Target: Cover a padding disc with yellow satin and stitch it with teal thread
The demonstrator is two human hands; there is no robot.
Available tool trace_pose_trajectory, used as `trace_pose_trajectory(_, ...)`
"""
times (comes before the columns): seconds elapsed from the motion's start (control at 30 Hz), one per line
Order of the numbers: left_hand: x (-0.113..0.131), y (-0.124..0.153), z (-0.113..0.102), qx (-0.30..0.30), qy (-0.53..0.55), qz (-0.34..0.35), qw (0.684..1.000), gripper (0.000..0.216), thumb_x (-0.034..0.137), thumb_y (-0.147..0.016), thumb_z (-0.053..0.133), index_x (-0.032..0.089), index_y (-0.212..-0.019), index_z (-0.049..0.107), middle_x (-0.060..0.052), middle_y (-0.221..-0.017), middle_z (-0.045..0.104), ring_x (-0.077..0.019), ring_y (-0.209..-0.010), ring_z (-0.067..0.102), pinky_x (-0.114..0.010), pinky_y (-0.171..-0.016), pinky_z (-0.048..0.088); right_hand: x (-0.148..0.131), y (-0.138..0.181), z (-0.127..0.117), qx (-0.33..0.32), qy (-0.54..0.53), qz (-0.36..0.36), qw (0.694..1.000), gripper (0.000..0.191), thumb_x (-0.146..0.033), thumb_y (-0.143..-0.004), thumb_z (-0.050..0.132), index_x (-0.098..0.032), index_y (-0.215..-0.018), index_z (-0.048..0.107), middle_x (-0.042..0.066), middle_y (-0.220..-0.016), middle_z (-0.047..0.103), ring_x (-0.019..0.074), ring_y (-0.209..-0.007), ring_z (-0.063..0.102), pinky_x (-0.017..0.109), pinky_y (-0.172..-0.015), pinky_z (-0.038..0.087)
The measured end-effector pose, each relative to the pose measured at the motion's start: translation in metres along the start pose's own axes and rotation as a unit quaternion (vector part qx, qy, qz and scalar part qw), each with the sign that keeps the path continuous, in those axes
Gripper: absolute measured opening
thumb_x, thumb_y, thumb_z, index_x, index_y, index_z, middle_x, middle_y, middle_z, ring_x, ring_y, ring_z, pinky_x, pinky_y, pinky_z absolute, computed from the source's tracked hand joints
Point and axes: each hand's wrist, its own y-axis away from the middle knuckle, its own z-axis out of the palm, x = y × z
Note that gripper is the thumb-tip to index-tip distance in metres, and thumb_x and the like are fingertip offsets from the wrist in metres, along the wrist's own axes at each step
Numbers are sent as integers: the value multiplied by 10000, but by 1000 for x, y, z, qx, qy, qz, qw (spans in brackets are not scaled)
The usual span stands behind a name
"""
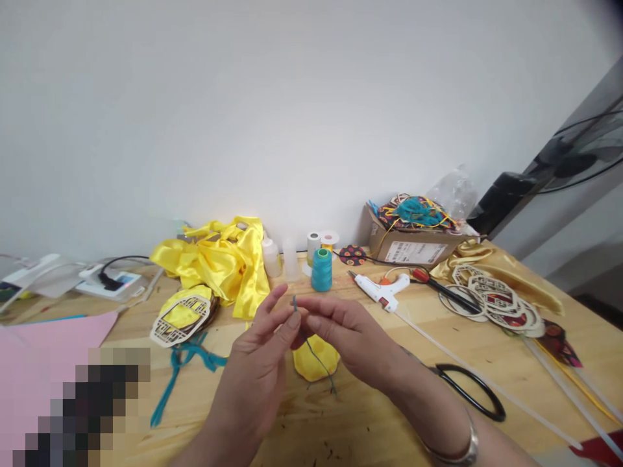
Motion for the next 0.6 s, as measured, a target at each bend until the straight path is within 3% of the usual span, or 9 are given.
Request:
trace_pose_trajectory(0.13, 4, -1, -2, 15, 75, -25, 997, 46, 214, -697, 736, 183, -729, 750, -18, -1292, 506, -135, -980, 518, -190, -735, 473, 4, -7, -3, -12, 27, 16, 999, 175, -100, -808, 546, -171, -816, 706, -45, -631, 598, 74, -595, 530, 192, -609, 436)
trace_pose_trajectory(0.27, 11, -2, -4, 23, 119, -67, 990, 94, 206, -686, 748, 161, -768, 737, -49, -1090, 645, -72, -695, 545, -176, -590, 485, 10, -11, -11, 19, 163, -23, 986, 145, -142, -822, 573, -172, -810, 714, -39, -658, 637, 83, -622, 549, 191, -602, 433)
trace_pose_trajectory(0.4, 17, 0, -7, 37, 124, -64, 990, 124, 216, -633, 789, 145, -699, 710, -29, -726, 695, -58, -524, 498, -148, -472, 444, 6, -19, -27, 15, 411, -126, 903, 140, -151, -844, 576, -153, -785, 703, -9, -688, 671, 100, -651, 570, 210, -621, 446)
trace_pose_trajectory(0.6, 25, 12, -11, 58, 65, -15, 996, 180, 285, -574, 822, 168, -619, 693, 9, -576, 614, -98, -568, 526, -165, -527, 479, -8, -50, -61, 24, 517, -220, 827, 156, -119, -824, 588, -208, -756, 697, 18, -821, 700, 201, -1010, 493, 395, -908, 350)
